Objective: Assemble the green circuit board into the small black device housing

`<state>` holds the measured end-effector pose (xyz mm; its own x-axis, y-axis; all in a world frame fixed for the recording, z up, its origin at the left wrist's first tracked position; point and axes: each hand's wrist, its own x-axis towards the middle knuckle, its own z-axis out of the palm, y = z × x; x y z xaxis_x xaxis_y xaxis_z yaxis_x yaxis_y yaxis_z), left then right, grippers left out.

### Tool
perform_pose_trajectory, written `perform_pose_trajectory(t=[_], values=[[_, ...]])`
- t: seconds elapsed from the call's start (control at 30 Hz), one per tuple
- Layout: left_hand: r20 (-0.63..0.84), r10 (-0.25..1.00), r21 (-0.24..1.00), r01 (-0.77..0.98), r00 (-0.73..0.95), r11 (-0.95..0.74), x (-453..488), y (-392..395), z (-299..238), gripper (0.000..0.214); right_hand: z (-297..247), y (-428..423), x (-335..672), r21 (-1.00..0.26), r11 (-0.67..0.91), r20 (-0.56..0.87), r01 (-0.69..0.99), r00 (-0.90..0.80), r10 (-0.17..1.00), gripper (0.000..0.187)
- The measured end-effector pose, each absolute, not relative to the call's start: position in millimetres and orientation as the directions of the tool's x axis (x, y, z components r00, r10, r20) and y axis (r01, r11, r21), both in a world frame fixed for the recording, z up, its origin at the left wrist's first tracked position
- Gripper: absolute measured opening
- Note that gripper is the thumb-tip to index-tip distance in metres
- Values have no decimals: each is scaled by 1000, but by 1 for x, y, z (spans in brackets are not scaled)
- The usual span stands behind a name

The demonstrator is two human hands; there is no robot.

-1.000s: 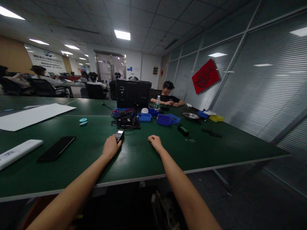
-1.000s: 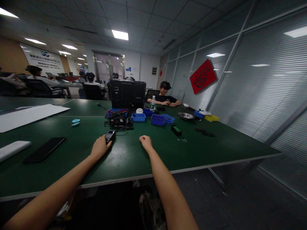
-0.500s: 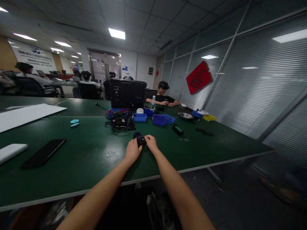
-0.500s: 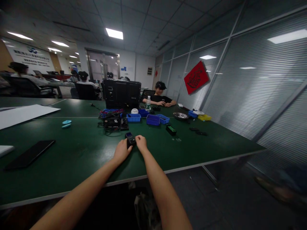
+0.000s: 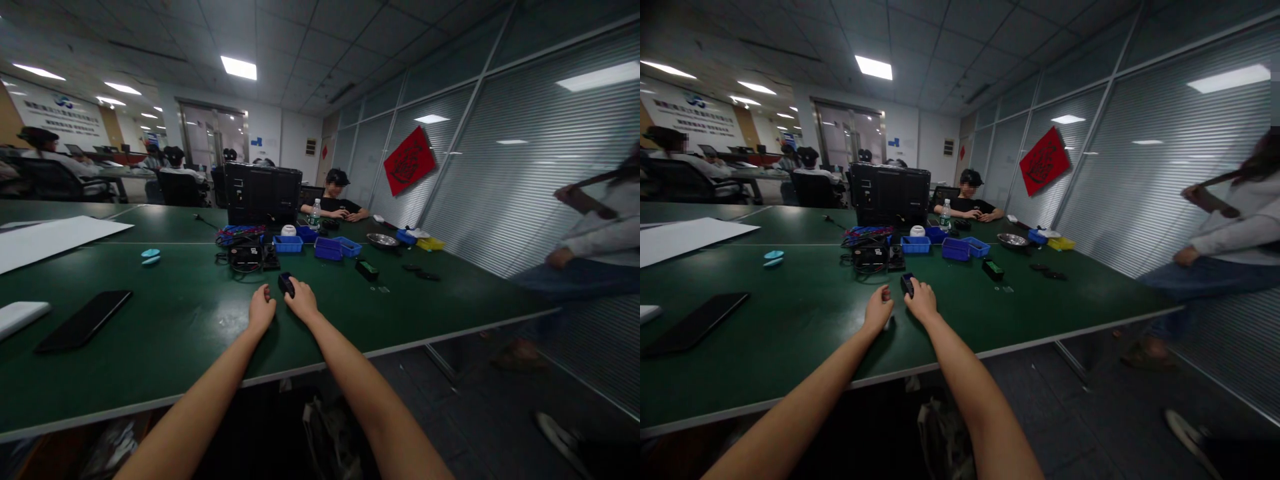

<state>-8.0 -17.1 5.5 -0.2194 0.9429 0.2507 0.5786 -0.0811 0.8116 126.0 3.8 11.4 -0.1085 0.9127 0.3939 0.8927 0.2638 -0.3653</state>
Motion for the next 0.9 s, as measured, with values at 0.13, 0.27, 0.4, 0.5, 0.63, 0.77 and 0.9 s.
perform_pose_trajectory(t=[0.13,0.27,0.4,0.5,0.63,0.77,0.9], values=[[263,942,801,591,-206,-94,-9,-17,5,49,13,16,147,-362,166,388,917,-13,922,52],[265,945,796,597,-192,-102,-9,-16,3,48,15,28,183,-374,22,355,927,121,927,52],[269,945,792,602,-188,-106,-9,-15,1,47,16,33,229,-341,-146,337,929,265,903,52],[281,941,779,618,-186,-110,-8,-14,0,47,16,32,260,-323,-250,321,913,354,878,52],[280,942,767,633,-184,-105,-9,-14,0,47,15,31,281,-421,-324,311,847,470,826,60],[279,943,766,635,-180,-105,-9,-14,0,47,16,34,283,-502,-396,274,769,576,770,67],[281,943,763,637,-179,-106,-9,-14,0,47,19,35,281,-464,-420,238,780,566,789,59]])
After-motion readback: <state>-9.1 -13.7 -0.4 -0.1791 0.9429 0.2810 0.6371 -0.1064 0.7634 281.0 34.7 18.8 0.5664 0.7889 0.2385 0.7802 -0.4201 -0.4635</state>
